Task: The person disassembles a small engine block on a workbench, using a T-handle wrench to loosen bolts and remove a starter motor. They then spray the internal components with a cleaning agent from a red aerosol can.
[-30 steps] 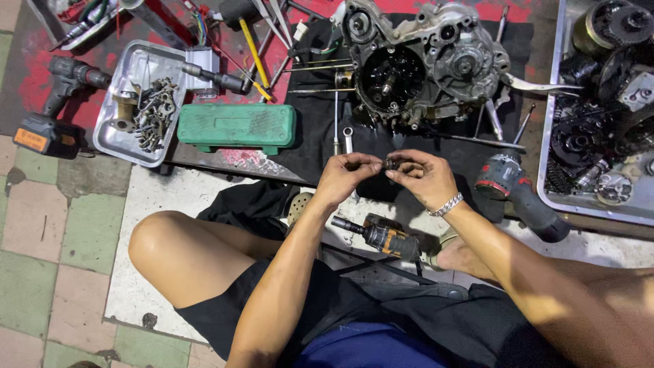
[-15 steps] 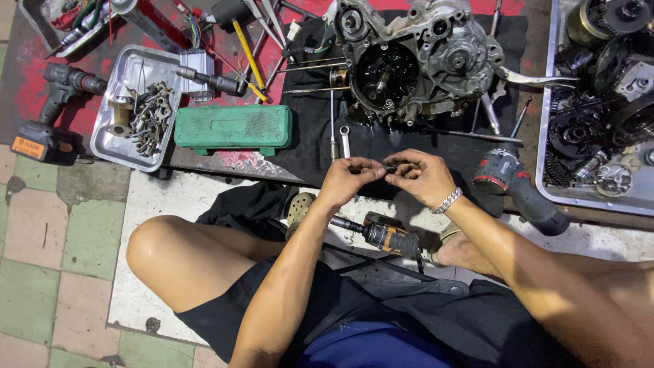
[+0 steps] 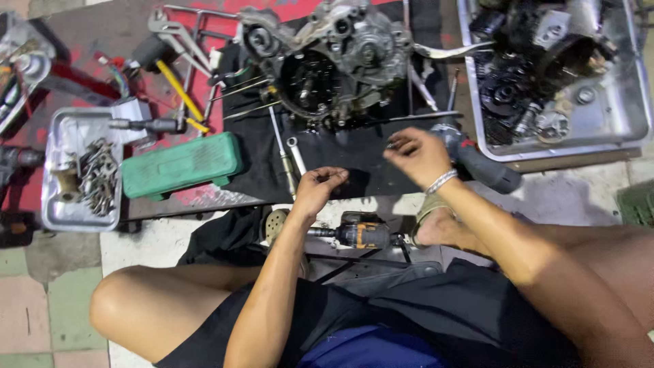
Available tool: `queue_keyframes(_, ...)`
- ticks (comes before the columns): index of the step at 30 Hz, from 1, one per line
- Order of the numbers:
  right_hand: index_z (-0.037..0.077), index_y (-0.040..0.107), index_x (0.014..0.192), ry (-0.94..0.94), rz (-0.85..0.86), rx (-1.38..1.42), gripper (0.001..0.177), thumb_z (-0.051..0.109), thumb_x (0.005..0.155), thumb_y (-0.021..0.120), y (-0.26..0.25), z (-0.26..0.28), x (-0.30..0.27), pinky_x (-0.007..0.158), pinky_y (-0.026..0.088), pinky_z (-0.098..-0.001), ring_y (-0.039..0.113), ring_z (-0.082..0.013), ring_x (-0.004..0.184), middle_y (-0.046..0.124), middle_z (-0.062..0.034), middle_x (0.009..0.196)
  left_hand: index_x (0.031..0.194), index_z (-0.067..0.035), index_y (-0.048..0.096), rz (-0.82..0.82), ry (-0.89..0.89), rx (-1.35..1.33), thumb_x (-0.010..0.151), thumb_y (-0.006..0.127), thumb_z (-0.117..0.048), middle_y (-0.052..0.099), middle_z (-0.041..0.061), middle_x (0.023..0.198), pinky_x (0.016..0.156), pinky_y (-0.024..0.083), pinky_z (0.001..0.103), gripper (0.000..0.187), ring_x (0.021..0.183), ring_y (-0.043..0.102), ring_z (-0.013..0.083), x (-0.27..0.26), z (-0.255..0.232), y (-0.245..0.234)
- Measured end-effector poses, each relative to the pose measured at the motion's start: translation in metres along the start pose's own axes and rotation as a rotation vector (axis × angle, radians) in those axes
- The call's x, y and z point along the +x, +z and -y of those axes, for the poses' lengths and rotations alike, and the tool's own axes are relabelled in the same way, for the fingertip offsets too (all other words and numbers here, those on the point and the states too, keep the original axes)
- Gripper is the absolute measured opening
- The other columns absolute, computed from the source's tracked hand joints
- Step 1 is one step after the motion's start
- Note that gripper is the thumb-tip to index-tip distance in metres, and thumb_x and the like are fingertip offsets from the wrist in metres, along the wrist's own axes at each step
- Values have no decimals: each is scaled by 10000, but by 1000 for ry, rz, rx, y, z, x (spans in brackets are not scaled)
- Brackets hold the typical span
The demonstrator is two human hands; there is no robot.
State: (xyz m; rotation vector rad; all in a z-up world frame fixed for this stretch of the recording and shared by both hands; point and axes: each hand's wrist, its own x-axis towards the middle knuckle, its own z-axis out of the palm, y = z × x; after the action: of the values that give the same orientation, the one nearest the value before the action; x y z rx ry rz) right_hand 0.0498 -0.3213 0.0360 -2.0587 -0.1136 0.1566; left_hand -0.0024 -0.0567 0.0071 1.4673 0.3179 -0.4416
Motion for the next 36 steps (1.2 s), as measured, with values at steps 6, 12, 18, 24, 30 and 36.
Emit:
queue_keyframes(6, 4, 729, 1076, 116, -481, -136, 318, 150, 839, 882, -89, -99, -3, 736, 577, -280, 706, -147, 809, 741, -80, 929, 1067, -6, 775, 17, -36, 62, 928, 723, -162, 769, 50, 910, 745, 516, 246, 215, 797, 648, 97, 4, -2, 9)
queue_keyframes(12, -53, 557, 1367, 49, -708, -771, 848, 278, 722, 997, -137, -121, -15, 968, 516, -455, 628, -384, 1088, 608, -292, 1247, 1063, 1, 766, 22, -16, 65, 930, 724, -183, 775, 56, 910, 750, 531, 238, 231, 822, 690, 99, 11, 0, 14)
queue_keyframes(18, 16, 610, 1357, -6, -492, -339, 546, 190, 905, 863, -104, -63, 7, 972, 523, -385, 669, -286, 1090, 655, -209, 1287, 1049, 3, 760, -20, 7, 63, 941, 711, -188, 767, 60, 896, 709, 525, 247, 225, 795, 678, 99, 17, 13, 1)
queue_keyframes(24, 40, 739, 1132, 0, -284, -426, 335, 253, 891, 831, -69, -38, 24, 864, 537, -429, 697, -308, 939, 722, -165, 1008, 984, -19, 804, -168, 55, 265, 964, 635, -263, 760, 86, 853, 738, 543, 288, 297, 773, 693, 142, 6, 5, -11)
queue_keyframes(30, 49, 746, 1106, -136, -273, -631, 311, 272, 897, 798, -42, -33, 47, 908, 513, -484, 672, -404, 995, 744, -176, 1053, 1032, -76, 771, -215, 43, 564, 914, 714, -413, 784, 88, 878, 807, 548, 332, 362, 857, 741, 201, -26, -35, -8)
queue_keyframes(36, 14, 724, 1059, 178, -169, -888, 450, 322, 757, 850, -11, -22, 100, 949, 480, -522, 637, -416, 1064, 685, -244, 1080, 1021, -56, 772, -171, 156, 582, 888, 704, -314, 784, 105, 895, 799, 576, 343, 299, 846, 765, 223, -21, -21, 9)
